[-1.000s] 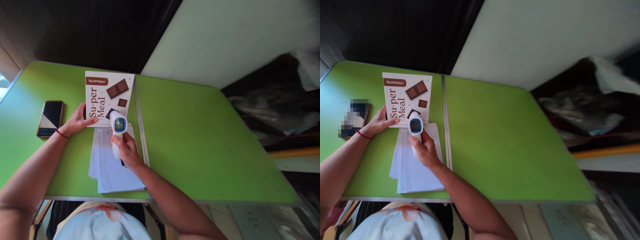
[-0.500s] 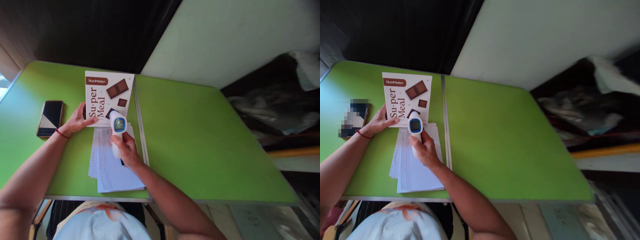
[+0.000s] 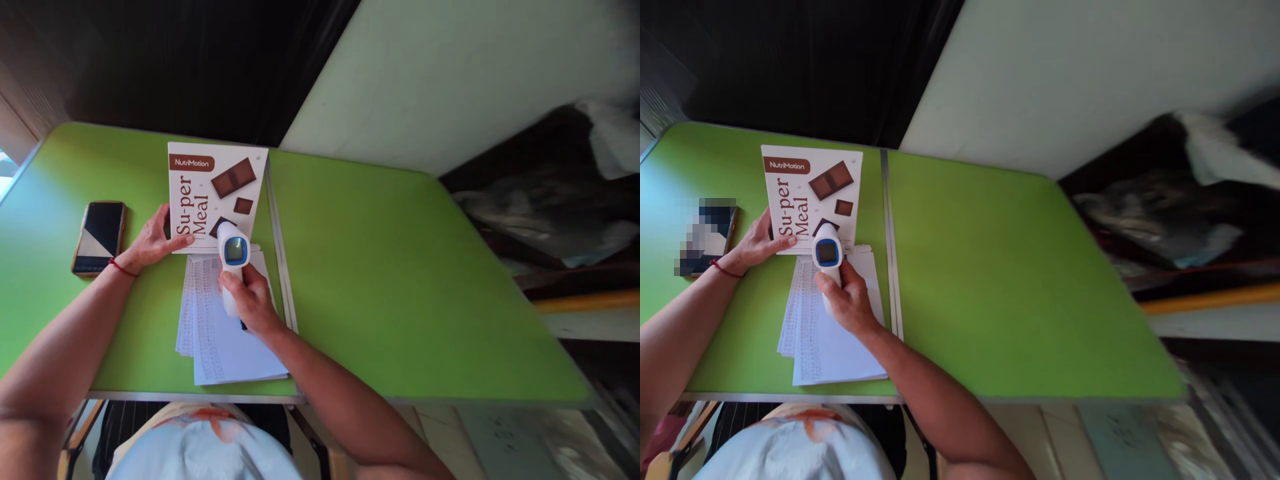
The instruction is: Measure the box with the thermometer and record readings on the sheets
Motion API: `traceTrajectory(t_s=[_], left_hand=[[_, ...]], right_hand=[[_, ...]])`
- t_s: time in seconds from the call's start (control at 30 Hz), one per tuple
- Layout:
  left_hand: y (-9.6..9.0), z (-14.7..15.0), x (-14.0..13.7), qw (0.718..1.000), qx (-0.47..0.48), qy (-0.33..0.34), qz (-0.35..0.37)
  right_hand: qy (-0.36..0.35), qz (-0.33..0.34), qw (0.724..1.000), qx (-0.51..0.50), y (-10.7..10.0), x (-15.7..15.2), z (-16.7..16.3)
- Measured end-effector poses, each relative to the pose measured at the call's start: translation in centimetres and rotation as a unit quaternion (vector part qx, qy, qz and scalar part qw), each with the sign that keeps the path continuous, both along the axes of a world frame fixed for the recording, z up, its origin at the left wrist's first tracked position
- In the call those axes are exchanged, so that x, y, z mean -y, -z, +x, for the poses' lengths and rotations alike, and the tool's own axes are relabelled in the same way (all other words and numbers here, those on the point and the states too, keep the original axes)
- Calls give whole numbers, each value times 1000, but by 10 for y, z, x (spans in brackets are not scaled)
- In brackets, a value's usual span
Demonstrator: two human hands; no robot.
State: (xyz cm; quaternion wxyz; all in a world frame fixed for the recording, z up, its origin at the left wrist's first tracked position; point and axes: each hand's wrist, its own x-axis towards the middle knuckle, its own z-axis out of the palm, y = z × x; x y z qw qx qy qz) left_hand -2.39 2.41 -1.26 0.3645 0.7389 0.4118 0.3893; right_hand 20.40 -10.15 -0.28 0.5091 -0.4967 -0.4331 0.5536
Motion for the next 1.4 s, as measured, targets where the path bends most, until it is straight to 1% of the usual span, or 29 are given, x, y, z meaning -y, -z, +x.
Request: traceTrajectory(t_s=[0.2, 0.33, 0.4, 0.47, 0.5, 0.57, 0.63, 0.7, 0.77, 0.83, 0.87, 0.97, 1.07, 1.13, 1.2, 1.3, 1.33, 1.4], left_hand=[[1, 0, -1, 1000, -6, -3, 3], [-1, 2, 1, 1000, -13, -15, 5], [-3, 4, 1, 999, -14, -22, 22], [-4, 6, 1, 998, -17, -26, 46], [-4, 7, 0, 998, -21, -27, 56], [-2, 9, -3, 996, -36, -41, 68], [2, 11, -7, 993, -51, -73, 72], [8, 11, -12, 990, -59, -107, 71], [13, 10, -15, 987, -60, -136, 68], [15, 8, -17, 982, -58, -167, 67], [16, 6, -17, 979, -57, -187, 65], [14, -1, -18, 969, -58, -236, 40], [11, -5, -18, 968, -66, -243, 14], [8, -4, -17, 967, -71, -244, 9], [5, 0, -15, 964, -78, -253, 4], [0, 8, -11, 964, -83, -251, 9], [-2, 11, -10, 965, -84, -249, 13], [-5, 15, -7, 965, -86, -247, 11]], right_hand=[[4, -2, 1000, 5, -2, 0, -1], [-1, 12, 1000, 18, -4, 0, -1], [1, 36, 998, 42, -6, -2, 4], [33, 80, 992, 94, -7, -6, 14], [59, 107, 984, 131, -8, -9, 22], [118, 152, 956, 222, -8, -17, 40], [142, 166, 922, 320, -6, -26, 59], [126, 138, 892, 413, -4, -33, 75], [99, 79, 860, 495, -1, -37, 86], [75, 29, 831, 550, 1, -39, 92], [64, 15, 821, 567, 2, -39, 93], [50, 2, 798, 601, 4, -38, 93], [53, -11, 773, 632, 3, -38, 93], [56, 0, 760, 648, 1, -37, 94], [76, 47, 748, 658, -1, -34, 93], [126, 145, 732, 654, -4, -25, 82], [126, 166, 734, 646, -4, -21, 76], [88, 178, 752, 629, -1, -13, 62]])
